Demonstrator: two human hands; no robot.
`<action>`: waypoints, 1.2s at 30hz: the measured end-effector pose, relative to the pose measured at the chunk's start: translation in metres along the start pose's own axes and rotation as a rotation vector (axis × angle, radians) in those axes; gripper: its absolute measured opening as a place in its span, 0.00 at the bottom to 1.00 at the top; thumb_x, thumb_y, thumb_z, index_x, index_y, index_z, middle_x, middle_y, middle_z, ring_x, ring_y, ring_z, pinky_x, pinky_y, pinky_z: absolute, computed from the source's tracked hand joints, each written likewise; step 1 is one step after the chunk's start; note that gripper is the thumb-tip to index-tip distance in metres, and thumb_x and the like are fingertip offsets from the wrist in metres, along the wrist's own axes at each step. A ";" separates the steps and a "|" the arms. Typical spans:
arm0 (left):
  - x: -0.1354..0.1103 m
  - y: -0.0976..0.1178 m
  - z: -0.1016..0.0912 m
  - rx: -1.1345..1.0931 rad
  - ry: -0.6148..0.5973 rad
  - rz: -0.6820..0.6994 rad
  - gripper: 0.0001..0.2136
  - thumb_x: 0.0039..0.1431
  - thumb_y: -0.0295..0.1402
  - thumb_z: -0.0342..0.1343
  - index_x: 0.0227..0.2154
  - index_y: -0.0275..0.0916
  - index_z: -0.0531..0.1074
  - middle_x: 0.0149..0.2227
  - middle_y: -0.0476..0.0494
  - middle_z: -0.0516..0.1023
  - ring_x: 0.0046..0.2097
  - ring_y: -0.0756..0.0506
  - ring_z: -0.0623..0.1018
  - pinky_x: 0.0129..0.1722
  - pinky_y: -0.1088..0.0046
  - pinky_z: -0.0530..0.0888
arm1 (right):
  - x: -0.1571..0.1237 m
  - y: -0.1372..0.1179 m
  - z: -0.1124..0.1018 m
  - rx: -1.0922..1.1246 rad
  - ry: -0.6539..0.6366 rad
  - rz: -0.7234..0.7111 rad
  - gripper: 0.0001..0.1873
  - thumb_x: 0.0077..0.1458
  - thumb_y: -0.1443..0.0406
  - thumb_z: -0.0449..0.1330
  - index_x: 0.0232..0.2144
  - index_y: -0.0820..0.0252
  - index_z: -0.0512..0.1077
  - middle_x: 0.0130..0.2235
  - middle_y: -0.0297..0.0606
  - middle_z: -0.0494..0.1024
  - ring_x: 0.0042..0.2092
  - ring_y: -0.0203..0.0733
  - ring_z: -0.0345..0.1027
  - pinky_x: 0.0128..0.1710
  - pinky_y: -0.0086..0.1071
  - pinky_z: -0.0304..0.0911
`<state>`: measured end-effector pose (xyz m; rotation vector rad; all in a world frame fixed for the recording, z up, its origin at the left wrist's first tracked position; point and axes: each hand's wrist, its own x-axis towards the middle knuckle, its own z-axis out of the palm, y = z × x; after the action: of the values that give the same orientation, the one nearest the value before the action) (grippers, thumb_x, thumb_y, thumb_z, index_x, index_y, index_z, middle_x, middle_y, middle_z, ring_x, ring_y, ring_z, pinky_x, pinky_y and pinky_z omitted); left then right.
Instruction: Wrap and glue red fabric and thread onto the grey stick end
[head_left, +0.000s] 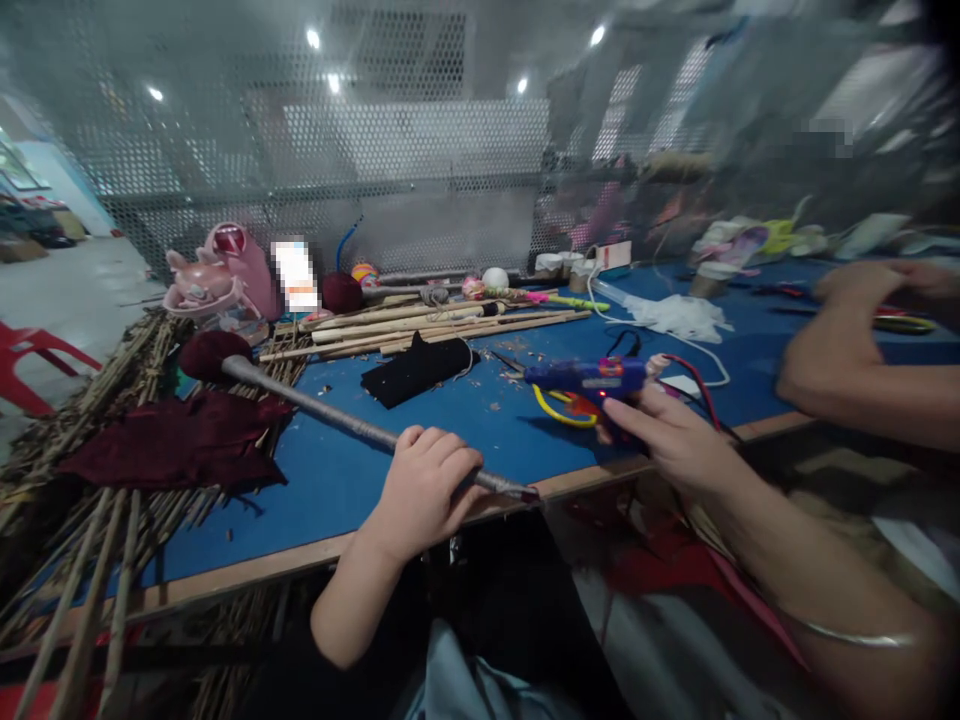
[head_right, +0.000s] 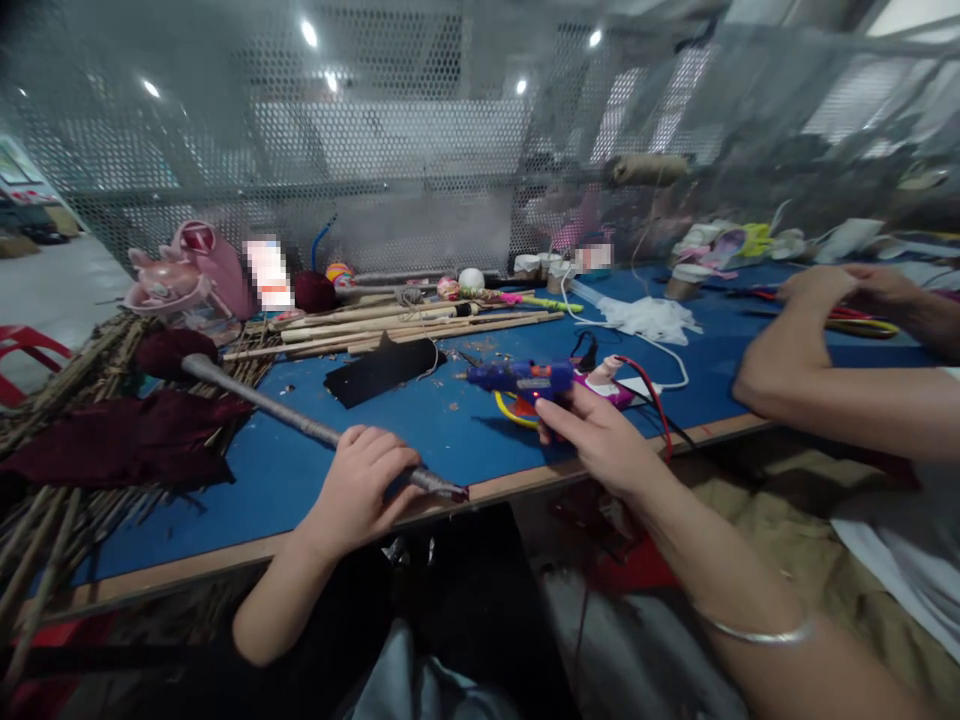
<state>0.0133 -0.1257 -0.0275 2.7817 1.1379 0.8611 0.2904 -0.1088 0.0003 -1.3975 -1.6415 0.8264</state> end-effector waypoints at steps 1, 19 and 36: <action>0.000 0.000 0.000 -0.004 -0.002 -0.001 0.09 0.58 0.37 0.47 0.36 0.39 0.67 0.36 0.45 0.73 0.39 0.45 0.67 0.40 0.63 0.58 | 0.013 0.003 0.004 -0.074 0.065 -0.064 0.17 0.52 0.55 0.53 0.38 0.59 0.69 0.32 0.38 0.74 0.35 0.43 0.67 0.37 0.35 0.62; 0.000 -0.005 0.006 -0.015 0.143 0.039 0.07 0.58 0.35 0.49 0.36 0.42 0.70 0.32 0.48 0.75 0.36 0.48 0.69 0.42 0.65 0.58 | 0.129 0.027 0.022 -1.000 0.164 0.033 0.26 0.55 0.67 0.49 0.56 0.63 0.53 0.56 0.53 0.60 0.54 0.53 0.56 0.49 0.41 0.54; 0.004 -0.005 -0.003 0.085 0.116 0.025 0.11 0.57 0.41 0.50 0.36 0.40 0.71 0.33 0.46 0.73 0.37 0.47 0.68 0.39 0.67 0.58 | 0.020 0.000 0.017 -0.130 0.031 0.025 0.27 0.41 0.60 0.62 0.45 0.61 0.64 0.27 0.32 0.70 0.28 0.37 0.64 0.28 0.29 0.61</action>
<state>0.0112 -0.1195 -0.0241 2.8535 1.1853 1.0129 0.2742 -0.0891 -0.0039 -1.5154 -1.6822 0.7193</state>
